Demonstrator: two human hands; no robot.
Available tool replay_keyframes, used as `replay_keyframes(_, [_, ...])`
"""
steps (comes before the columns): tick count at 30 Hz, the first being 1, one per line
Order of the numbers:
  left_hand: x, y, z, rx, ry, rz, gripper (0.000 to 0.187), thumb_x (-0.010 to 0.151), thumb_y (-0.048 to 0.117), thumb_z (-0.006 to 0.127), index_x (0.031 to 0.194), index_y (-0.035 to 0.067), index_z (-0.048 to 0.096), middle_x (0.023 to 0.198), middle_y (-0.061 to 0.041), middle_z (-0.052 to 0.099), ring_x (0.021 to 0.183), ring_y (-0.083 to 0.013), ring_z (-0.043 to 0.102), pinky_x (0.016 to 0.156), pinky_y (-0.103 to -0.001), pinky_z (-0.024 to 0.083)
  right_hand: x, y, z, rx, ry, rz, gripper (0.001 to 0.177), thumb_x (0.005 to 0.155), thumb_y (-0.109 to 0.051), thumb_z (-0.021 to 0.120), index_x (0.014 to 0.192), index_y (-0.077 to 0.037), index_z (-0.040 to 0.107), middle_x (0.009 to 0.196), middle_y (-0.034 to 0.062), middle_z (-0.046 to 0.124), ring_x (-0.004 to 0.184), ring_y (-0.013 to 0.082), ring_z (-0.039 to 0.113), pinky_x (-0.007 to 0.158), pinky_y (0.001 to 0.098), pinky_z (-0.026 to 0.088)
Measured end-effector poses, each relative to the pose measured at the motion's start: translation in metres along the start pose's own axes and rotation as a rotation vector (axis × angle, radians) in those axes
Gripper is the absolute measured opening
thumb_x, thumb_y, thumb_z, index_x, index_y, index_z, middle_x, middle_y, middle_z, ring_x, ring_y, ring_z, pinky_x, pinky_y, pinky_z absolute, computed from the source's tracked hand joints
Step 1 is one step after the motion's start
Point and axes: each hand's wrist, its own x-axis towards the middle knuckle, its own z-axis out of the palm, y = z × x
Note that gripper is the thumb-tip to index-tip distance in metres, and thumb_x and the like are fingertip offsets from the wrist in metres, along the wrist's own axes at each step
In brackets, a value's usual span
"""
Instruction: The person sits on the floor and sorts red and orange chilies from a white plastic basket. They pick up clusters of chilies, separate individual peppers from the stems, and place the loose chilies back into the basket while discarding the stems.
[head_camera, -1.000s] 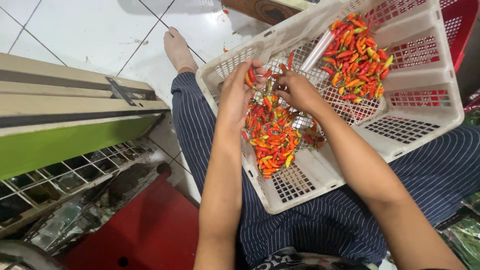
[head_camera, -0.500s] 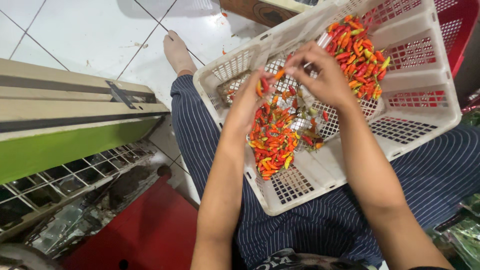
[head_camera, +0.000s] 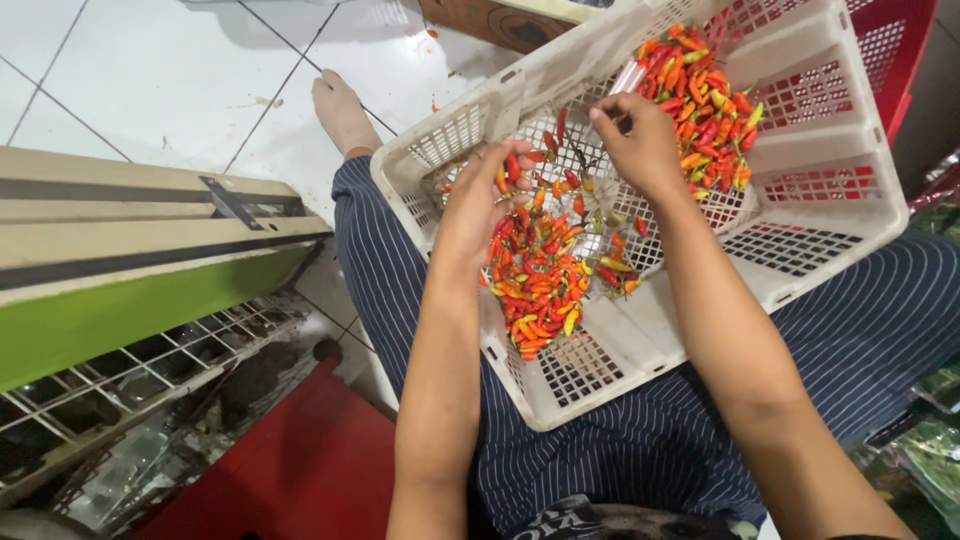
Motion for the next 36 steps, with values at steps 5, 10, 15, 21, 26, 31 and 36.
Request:
replay_keyframes(5, [0.0, -0.004, -0.003, -0.089, -0.002, 0.006, 0.039, 0.106, 0.034, 0.048, 0.113, 0.001, 0.068, 0.093, -0.004, 0.066, 0.08, -0.0131, 0.061, 0.076, -0.03, 0.053, -0.008, -0.012, -0.008, 0.032, -0.093, 0.119, 0.021, 0.102, -0.024, 0.069, 0.113, -0.007, 0.074, 0.095, 0.0063, 0.074, 0.081, 0.0142, 0.066, 0.075, 0.0307, 0.053])
replay_keyframes(10, [-0.004, -0.009, -0.006, -0.143, -0.057, 0.085, 0.038, 0.107, 0.031, 0.049, 0.114, -0.002, 0.067, 0.094, -0.006, 0.066, 0.082, -0.015, 0.062, 0.079, -0.031, 0.054, -0.029, -0.003, -0.021, -0.11, -0.387, -0.038, 0.022, 0.097, -0.021, 0.069, 0.113, -0.005, 0.074, 0.101, 0.0099, 0.073, 0.083, 0.0199, 0.071, 0.077, 0.0357, 0.056])
replay_keyframes(15, [-0.038, -0.016, -0.008, -0.244, -0.096, 0.118, 0.033, 0.106, 0.028, 0.051, 0.112, -0.001, 0.064, 0.1, -0.008, 0.067, 0.092, -0.0184, 0.066, 0.087, -0.033, 0.056, -0.06, 0.037, -0.026, -0.167, -0.395, 0.003, 0.023, 0.092, -0.018, 0.074, 0.109, -0.002, 0.073, 0.1, 0.0126, 0.073, 0.081, 0.0227, 0.072, 0.074, 0.037, 0.057])
replay_keyframes(21, [-0.041, -0.049, 0.001, -0.426, -0.016, 0.105, 0.027, 0.106, 0.03, 0.054, 0.108, 0.004, 0.061, 0.102, -0.008, 0.066, 0.097, -0.0202, 0.066, 0.093, -0.036, 0.056, -0.057, 0.057, -0.016, -0.203, -0.416, -0.013, 0.022, 0.086, -0.02, 0.081, 0.1, -0.004, 0.076, 0.093, 0.0122, 0.073, 0.08, 0.022, 0.071, 0.075, 0.0362, 0.056])
replay_keyframes(26, [-0.024, -0.063, 0.008, -0.258, 0.032, 0.118, 0.034, 0.106, 0.036, 0.053, 0.108, 0.004, 0.064, 0.101, -0.008, 0.068, 0.094, -0.0182, 0.066, 0.087, -0.033, 0.055, -0.058, 0.037, 0.007, -0.16, -0.416, -0.07, 0.023, 0.085, -0.023, 0.084, 0.098, -0.006, 0.076, 0.087, 0.0114, 0.069, 0.076, 0.0224, 0.067, 0.071, 0.0373, 0.055])
replay_keyframes(31, [-0.013, -0.063, 0.002, -0.241, 0.05, 0.114, 0.034, 0.104, 0.036, 0.054, 0.108, 0.004, 0.065, 0.098, -0.007, 0.07, 0.091, -0.0174, 0.067, 0.085, -0.033, 0.055, -0.059, 0.036, 0.01, -0.193, -0.396, -0.144, 0.027, 0.082, -0.02, 0.086, 0.097, -0.002, 0.073, 0.087, 0.0127, 0.066, 0.076, 0.0243, 0.065, 0.071, 0.0377, 0.053])
replay_keyframes(36, [-0.009, -0.063, -0.009, -0.351, 0.031, 0.118, 0.029, 0.105, 0.034, 0.056, 0.101, 0.006, 0.063, 0.091, -0.006, 0.066, 0.085, -0.0175, 0.065, 0.081, -0.032, 0.053, -0.052, 0.041, -0.003, -0.121, -0.31, -0.101, 0.02, 0.087, -0.017, 0.083, 0.096, -0.002, 0.074, 0.09, 0.0122, 0.069, 0.078, 0.0217, 0.067, 0.073, 0.0358, 0.055])
